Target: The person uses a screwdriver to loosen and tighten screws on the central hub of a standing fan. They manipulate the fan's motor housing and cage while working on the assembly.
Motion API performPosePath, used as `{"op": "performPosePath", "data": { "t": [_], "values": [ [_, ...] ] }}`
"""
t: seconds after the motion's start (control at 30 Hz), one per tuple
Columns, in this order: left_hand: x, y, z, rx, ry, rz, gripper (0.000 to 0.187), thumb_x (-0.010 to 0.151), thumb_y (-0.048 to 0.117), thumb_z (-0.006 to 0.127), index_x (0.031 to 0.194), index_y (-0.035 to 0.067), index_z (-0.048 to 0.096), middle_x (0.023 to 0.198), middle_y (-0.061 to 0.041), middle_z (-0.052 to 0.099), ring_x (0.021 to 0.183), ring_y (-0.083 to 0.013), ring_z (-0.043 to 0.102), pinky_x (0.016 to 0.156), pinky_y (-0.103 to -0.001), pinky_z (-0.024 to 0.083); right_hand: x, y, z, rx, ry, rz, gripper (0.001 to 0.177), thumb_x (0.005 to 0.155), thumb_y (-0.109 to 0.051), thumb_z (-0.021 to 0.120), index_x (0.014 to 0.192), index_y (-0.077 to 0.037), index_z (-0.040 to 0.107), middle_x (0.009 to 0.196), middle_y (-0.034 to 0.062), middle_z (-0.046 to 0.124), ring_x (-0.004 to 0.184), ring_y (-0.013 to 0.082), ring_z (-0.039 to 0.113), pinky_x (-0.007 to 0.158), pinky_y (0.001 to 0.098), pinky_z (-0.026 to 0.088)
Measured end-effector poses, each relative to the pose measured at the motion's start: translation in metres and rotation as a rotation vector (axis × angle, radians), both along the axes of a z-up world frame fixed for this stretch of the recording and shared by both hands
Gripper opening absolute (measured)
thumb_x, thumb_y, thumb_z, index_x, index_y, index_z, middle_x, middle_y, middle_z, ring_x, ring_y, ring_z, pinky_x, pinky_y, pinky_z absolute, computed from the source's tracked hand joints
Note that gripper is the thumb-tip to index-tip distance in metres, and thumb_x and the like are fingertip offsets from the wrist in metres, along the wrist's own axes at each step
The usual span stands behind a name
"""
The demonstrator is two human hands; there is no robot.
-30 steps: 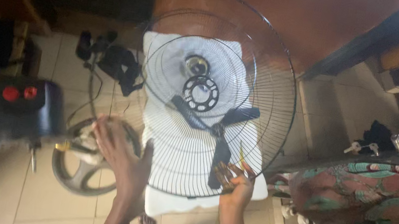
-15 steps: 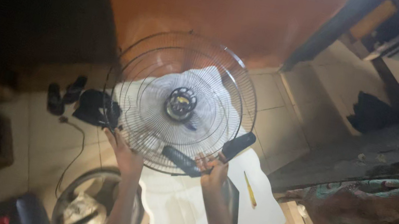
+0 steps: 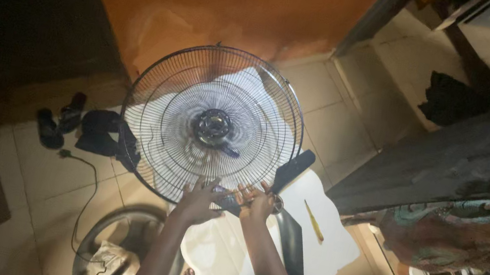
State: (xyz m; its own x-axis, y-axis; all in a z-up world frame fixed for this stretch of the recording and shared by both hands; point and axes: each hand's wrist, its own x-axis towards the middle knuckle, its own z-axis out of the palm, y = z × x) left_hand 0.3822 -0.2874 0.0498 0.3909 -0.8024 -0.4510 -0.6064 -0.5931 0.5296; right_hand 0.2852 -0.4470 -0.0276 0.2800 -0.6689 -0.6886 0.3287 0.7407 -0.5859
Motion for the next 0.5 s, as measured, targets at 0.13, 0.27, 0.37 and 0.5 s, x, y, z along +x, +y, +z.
{"op": "performPosePath", "data": {
  "t": [0.13,0.27,0.37,0.5],
  "values": [
    [0.004,-0.004,-0.005,0.013,-0.009,-0.023,0.043,0.095,0.052,0.062,0.137,0.053,0.058,0.170,0.007,0.021,0.157,-0.0429,0.009,0.116,-0.077,0.012,-0.005,-0.003,-0.005,-0.061,0.003,0.063,0.048,0.085,0.006,0.057,0.125,-0.020,0.052,0.102,0.0148,0.065,0.092,0.0360,0.071,0.069,0.0426,0.056],
    [0.006,-0.008,-0.007,0.015,0.031,-0.004,0.043,0.094,0.052,0.063,0.137,0.055,0.057,0.169,0.007,0.021,0.156,-0.0422,0.010,0.115,-0.078,0.012,-0.029,-0.002,0.000,-0.175,-0.314,0.205,0.022,0.102,-0.002,0.066,0.115,0.000,0.048,0.098,0.0130,0.060,0.086,0.0225,0.063,0.070,0.0338,0.052],
    [0.005,-0.007,-0.005,0.046,0.000,-0.028,0.046,0.094,0.052,0.062,0.139,0.055,0.054,0.168,0.007,0.021,0.155,-0.0427,0.010,0.114,-0.079,0.014,-0.054,0.015,0.017,-0.267,-0.303,0.225,0.021,0.103,0.001,0.065,0.115,-0.002,0.048,0.105,0.0101,0.056,0.095,0.0186,0.059,0.081,0.0316,0.049],
    [0.003,-0.008,-0.008,0.056,-0.046,-0.046,0.047,0.094,0.052,0.062,0.140,0.054,0.053,0.168,0.008,0.022,0.155,-0.0423,0.011,0.114,-0.079,0.017,-0.063,0.066,0.060,-0.637,0.136,0.325,0.051,0.085,-0.001,0.068,0.132,-0.008,0.051,0.129,0.0087,0.053,0.123,0.0226,0.050,0.106,0.0345,0.041]
  ]
}}
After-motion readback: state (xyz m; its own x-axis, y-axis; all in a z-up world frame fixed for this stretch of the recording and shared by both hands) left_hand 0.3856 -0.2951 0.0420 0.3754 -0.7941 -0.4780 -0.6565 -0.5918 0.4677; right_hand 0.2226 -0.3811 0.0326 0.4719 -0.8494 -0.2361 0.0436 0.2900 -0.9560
